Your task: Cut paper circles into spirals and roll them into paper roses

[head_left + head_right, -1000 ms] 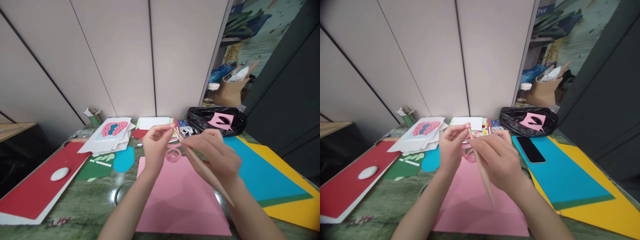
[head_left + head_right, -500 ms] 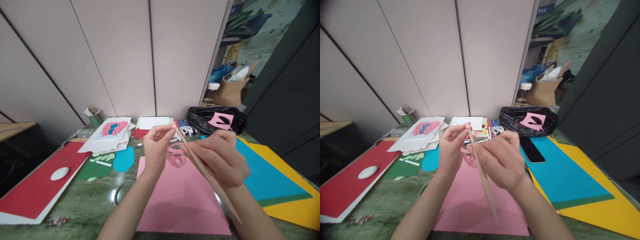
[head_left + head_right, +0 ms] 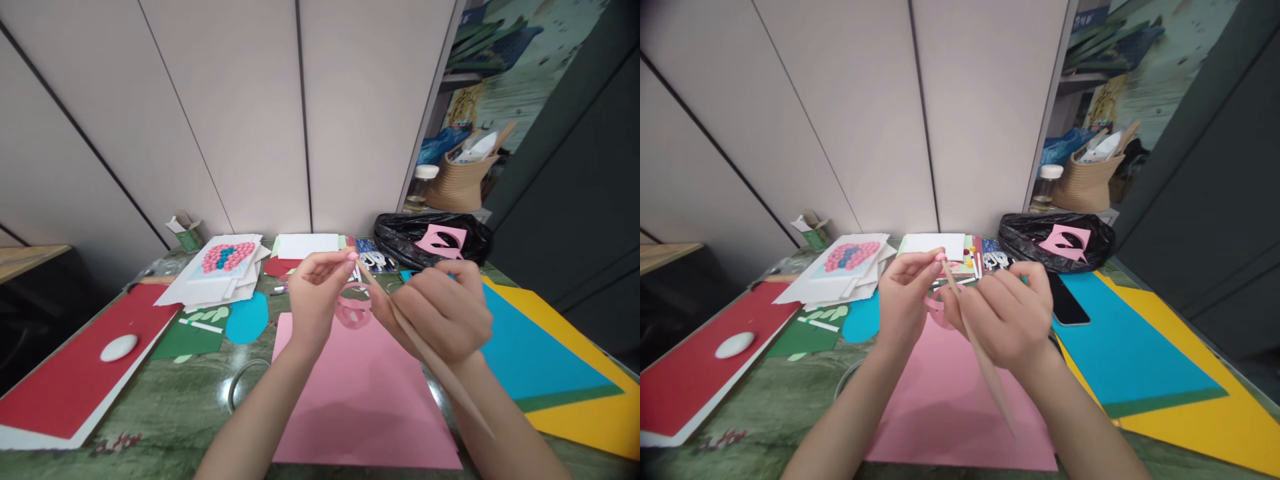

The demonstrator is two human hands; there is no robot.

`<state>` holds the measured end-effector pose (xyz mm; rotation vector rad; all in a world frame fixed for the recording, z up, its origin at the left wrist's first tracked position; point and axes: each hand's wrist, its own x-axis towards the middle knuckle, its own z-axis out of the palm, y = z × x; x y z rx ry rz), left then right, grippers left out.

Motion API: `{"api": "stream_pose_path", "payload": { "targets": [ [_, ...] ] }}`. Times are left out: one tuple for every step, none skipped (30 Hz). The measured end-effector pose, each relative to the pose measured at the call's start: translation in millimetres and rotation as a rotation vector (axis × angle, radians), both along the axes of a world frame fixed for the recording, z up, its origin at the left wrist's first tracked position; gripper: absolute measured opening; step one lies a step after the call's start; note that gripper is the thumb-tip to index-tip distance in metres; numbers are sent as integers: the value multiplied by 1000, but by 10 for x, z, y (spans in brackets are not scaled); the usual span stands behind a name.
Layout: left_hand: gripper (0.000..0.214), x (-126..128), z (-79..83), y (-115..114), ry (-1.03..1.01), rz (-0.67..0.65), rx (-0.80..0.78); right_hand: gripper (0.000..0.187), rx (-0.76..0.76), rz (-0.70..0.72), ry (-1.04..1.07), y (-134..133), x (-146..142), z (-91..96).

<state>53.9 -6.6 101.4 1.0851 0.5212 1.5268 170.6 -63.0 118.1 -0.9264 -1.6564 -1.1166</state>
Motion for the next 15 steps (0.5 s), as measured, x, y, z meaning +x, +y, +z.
{"api": "stream_pose_path", "payload": {
  "targets": [
    [12, 3, -3, 1, -1, -2, -1, 31, -8, -11, 23, 1, -6, -1],
    [12, 6, -5, 3, 0, -1, -3, 25, -19, -17, 47, -1, -18, 2],
    [12, 7, -6, 4, 2, 0, -6, 19, -40, -15, 71, -8, -35, 10],
    [12, 7, -6, 5, 5, 2, -9, 15, -74, -9, 95, -19, -54, 23],
    [12, 6, -5, 6, 7, 7, -11, 15, -120, 2, 112, -33, -74, 39],
    [13, 3, -3, 8, 7, 12, -12, 17, -178, 23, 129, -48, -92, 54],
    [13, -2, -1, 10, 5, 17, -11, 18, -229, 53, 151, -63, -105, 67],
    [13, -7, 1, 13, 2, 22, -8, 17, -267, 99, 179, -75, -111, 73],
    [13, -12, 3, 18, -4, 31, -3, 14, -288, 144, 210, -85, -112, 72],
    [13, -17, 6, 22, -11, 40, 3, 9, -294, 181, 232, -90, -106, 63],
    [12, -22, 8, 27, -18, 48, 9, 7, -292, 213, 246, -92, -96, 46],
    [12, -25, 11, 32, -25, 56, 15, 10, -284, 238, 250, -91, -83, 23],
    [12, -27, 14, 37, -30, 62, 21, 17, -275, 259, 241, -88, -71, -3],
    [12, -29, 18, 40, -34, 67, 24, 22, -264, 277, 224, -84, -60, -30],
    [12, -31, 21, 43, -38, 68, 25, 27, -250, 293, 206, -80, -51, -54]
  ]
}}
